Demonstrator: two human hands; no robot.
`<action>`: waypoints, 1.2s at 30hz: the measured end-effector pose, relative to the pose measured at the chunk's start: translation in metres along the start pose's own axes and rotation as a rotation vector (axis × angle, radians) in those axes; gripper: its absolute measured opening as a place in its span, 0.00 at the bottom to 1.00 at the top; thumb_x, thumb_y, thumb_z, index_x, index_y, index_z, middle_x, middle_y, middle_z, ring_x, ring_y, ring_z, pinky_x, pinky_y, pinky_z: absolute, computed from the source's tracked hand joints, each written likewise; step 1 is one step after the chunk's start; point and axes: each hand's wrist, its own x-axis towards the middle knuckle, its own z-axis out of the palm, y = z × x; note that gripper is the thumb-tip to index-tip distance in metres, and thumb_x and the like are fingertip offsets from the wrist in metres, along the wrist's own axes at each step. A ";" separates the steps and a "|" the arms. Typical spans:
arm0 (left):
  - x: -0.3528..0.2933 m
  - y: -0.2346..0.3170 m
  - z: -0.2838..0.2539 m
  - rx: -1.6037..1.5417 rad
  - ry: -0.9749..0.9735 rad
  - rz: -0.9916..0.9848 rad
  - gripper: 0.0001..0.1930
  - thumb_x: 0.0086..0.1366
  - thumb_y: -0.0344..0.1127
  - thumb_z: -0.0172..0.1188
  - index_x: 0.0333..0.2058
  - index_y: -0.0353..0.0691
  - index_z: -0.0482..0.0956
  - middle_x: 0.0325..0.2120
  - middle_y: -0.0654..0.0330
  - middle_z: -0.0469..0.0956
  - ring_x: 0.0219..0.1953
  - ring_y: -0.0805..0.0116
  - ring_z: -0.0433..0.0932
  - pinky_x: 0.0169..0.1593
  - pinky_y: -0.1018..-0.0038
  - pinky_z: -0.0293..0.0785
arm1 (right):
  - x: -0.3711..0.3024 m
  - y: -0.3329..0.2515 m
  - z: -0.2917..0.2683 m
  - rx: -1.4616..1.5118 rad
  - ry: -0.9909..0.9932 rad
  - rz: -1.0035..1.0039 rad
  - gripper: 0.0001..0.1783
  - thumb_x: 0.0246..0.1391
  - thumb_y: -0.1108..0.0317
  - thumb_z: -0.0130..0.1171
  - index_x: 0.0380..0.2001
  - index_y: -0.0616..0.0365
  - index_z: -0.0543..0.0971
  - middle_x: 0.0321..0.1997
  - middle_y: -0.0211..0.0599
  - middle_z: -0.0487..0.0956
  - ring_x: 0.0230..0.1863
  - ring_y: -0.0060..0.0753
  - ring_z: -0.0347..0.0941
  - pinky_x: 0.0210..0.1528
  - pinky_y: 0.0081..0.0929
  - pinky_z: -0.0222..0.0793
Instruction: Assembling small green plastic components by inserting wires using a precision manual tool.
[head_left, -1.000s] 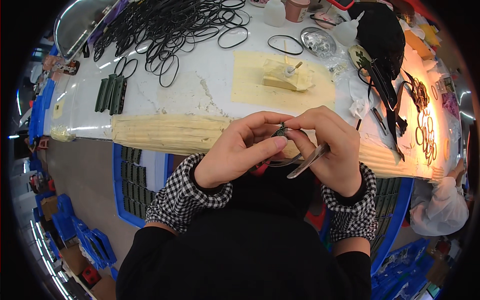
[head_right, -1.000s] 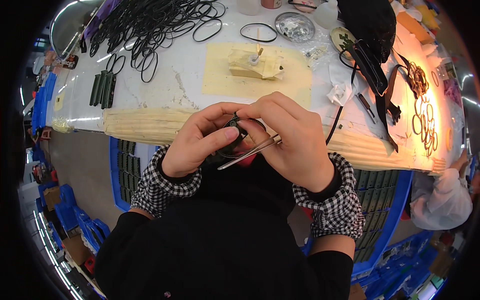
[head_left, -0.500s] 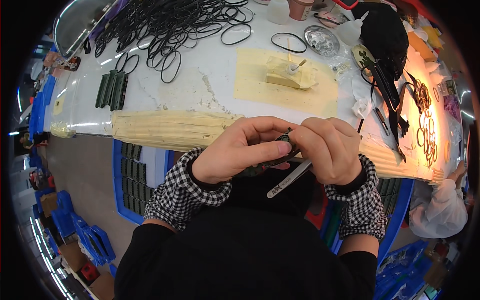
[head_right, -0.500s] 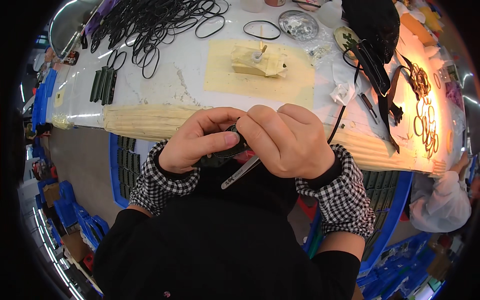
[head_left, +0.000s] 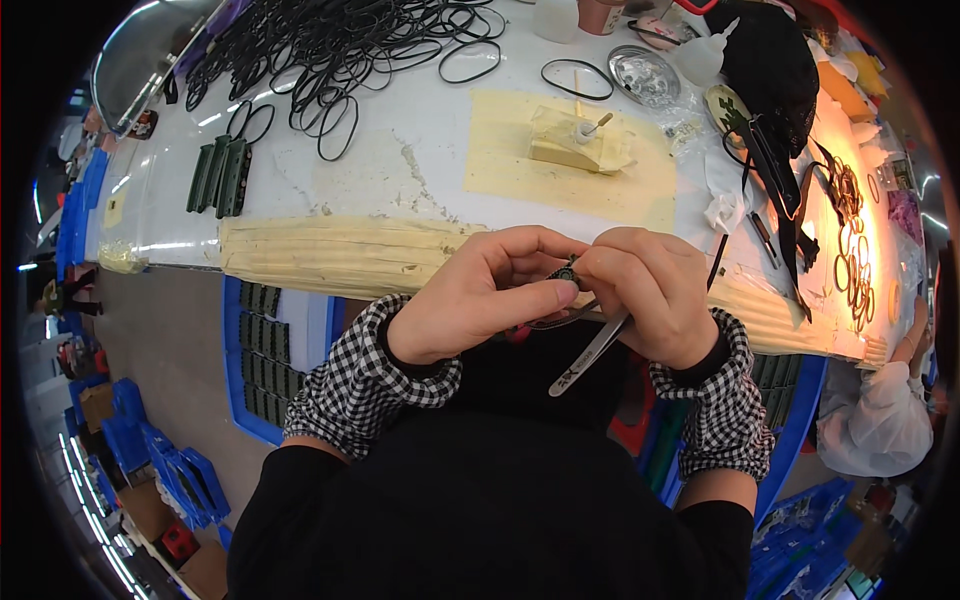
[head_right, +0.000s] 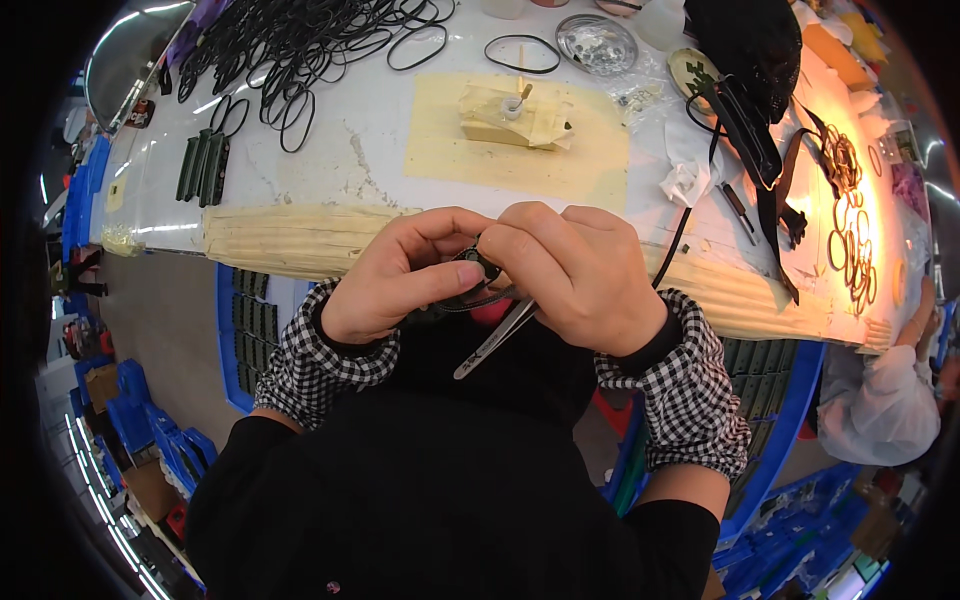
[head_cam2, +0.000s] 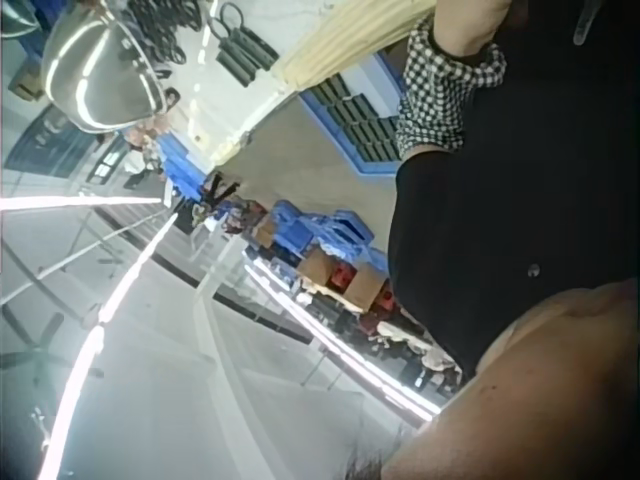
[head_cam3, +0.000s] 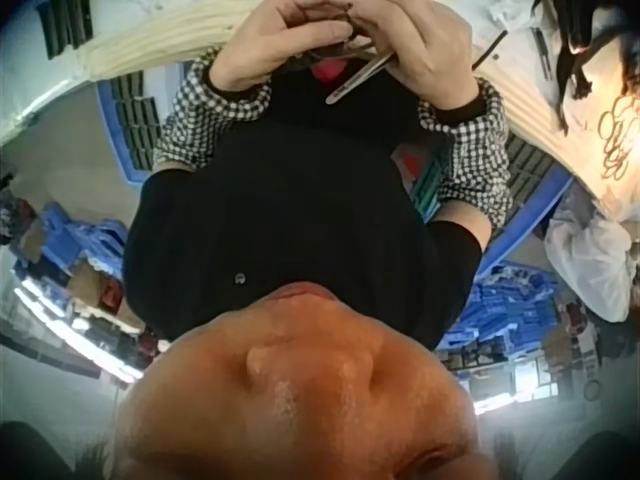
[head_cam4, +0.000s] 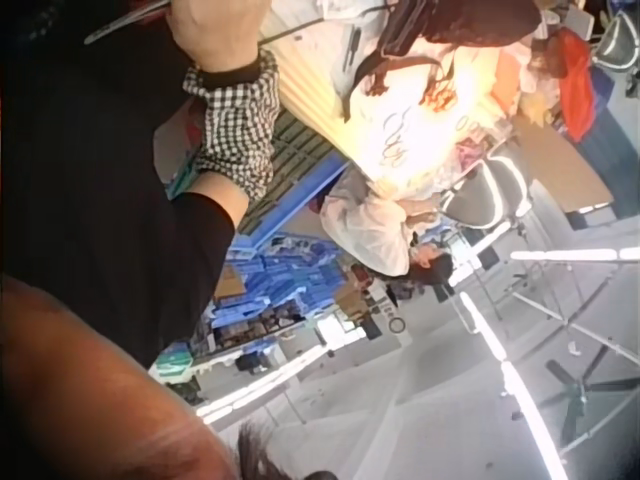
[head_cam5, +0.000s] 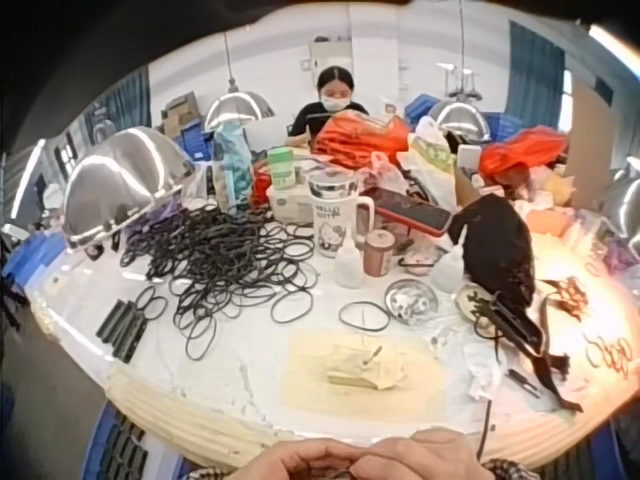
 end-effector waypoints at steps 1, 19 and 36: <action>0.000 0.000 0.000 0.037 0.023 0.023 0.18 0.66 0.29 0.53 0.54 0.30 0.68 0.46 0.56 0.76 0.49 0.73 0.75 0.52 0.76 0.72 | 0.001 0.000 -0.001 0.008 -0.008 0.029 0.17 0.35 0.72 0.63 0.34 0.56 0.76 0.33 0.32 0.76 0.24 0.31 0.74 0.23 0.25 0.68; 0.015 -0.012 0.014 -0.238 0.408 0.314 0.19 0.67 0.31 0.53 0.56 0.38 0.63 0.49 0.55 0.69 0.43 0.72 0.74 0.48 0.75 0.72 | 0.011 -0.044 0.035 0.069 0.276 0.430 0.12 0.41 0.74 0.69 0.28 0.59 0.75 0.28 0.37 0.76 0.27 0.39 0.77 0.24 0.28 0.71; 0.010 -0.011 0.004 -0.164 0.329 0.339 0.21 0.67 0.27 0.50 0.58 0.37 0.61 0.53 0.50 0.70 0.50 0.68 0.74 0.55 0.71 0.71 | 0.013 -0.054 0.037 0.251 0.321 0.562 0.09 0.47 0.77 0.65 0.32 0.60 0.76 0.26 0.34 0.76 0.18 0.28 0.70 0.19 0.23 0.64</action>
